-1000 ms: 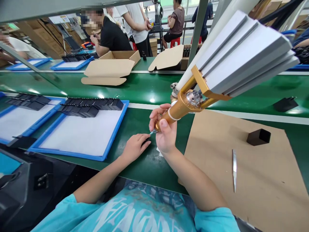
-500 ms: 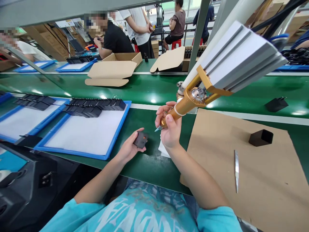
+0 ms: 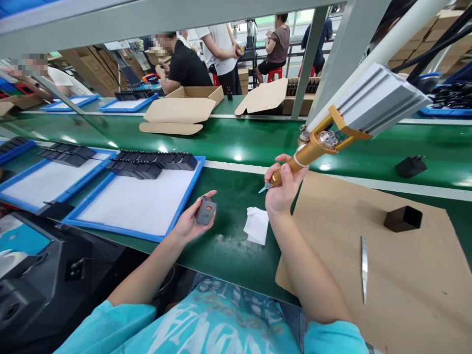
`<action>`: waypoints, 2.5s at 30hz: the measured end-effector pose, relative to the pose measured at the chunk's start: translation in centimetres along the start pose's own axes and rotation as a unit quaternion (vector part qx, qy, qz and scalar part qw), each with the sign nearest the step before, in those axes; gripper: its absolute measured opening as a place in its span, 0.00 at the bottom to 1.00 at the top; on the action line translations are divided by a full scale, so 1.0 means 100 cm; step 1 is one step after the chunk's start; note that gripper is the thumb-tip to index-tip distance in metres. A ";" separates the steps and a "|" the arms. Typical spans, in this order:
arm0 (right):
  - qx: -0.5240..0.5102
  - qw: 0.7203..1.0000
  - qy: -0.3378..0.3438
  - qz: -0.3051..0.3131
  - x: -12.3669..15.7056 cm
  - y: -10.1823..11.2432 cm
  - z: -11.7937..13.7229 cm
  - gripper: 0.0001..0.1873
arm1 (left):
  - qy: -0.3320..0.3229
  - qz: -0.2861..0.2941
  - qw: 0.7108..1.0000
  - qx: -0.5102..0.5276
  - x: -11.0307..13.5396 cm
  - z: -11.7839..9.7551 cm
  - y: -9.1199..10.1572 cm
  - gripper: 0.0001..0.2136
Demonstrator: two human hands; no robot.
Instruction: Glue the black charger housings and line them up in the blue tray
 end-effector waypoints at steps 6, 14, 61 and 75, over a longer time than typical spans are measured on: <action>0.034 0.998 0.044 -0.027 -0.016 0.015 0.005 0.11 | -0.121 -0.130 0.797 -0.577 -0.023 -0.019 0.034 0.25; 0.067 0.995 0.048 -0.049 -0.028 0.028 0.008 0.16 | -0.196 -0.150 0.587 -0.771 -0.059 -0.039 0.033 0.33; 0.013 0.997 -0.055 0.046 0.027 -0.021 -0.001 0.18 | -0.185 -0.144 0.857 -0.459 0.001 0.018 -0.020 0.15; -0.004 0.988 -0.114 0.100 0.051 -0.037 0.001 0.15 | -0.162 -0.160 0.817 -0.529 0.001 -0.006 -0.040 0.19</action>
Point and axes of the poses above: each hand's wrist, its own x-axis away from the middle knuckle, its own y-axis out of the back of the hand, z = x × y, the point moved 4 cm from there along -x, towards the middle knuckle, and after that the axes turned 15 degrees about -x, right-handed, at the moved point
